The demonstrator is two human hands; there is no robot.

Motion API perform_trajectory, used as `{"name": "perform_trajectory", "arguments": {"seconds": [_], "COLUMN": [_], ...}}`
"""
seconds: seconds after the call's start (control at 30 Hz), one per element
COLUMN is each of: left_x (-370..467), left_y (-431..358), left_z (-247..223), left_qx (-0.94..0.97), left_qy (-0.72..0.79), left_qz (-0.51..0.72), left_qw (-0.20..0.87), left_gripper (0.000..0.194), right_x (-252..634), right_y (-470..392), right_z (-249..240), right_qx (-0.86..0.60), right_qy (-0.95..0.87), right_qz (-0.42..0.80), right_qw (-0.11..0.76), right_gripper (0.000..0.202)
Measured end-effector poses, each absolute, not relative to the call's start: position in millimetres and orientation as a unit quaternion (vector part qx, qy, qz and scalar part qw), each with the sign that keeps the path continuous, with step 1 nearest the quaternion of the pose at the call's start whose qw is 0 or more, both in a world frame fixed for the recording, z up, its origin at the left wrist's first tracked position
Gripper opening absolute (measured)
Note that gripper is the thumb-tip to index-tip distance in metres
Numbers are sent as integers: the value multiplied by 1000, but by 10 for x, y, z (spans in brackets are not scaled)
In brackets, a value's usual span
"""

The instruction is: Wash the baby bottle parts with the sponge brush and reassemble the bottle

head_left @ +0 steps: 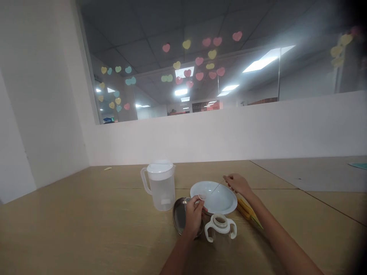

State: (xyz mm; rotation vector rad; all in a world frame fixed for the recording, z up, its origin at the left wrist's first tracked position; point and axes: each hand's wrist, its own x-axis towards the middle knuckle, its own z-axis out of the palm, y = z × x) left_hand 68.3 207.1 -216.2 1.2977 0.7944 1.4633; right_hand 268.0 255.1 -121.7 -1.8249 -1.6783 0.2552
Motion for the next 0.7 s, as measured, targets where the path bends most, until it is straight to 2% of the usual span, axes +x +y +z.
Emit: {"name": "perform_trajectory", "arguments": {"seconds": [0.17,0.3,0.53,0.7], "left_x": [621,632,645,650], "left_y": [2115,2099,2104,2101], "left_z": [-2204,-2183,-2196,-2208], "left_qx": [525,538,522,526], "left_qy": [394,386,369,364], "left_qz": [591,581,594,585], "left_qw": [468,473,489,500], "left_gripper": [45,42,37,36], "right_x": [2705,2622,2278,2389], "right_y": [2626,2558,2459,2592], "right_z": [-1378,-1276,-1252,-1409], "right_qx": [-695,-683,-562,-559], "right_qy": [-641,-666,-793,-795], "right_qz": [132,80,-8,-60], "right_qw": [298,289,234,226], "right_gripper": [36,50,38,44]}}
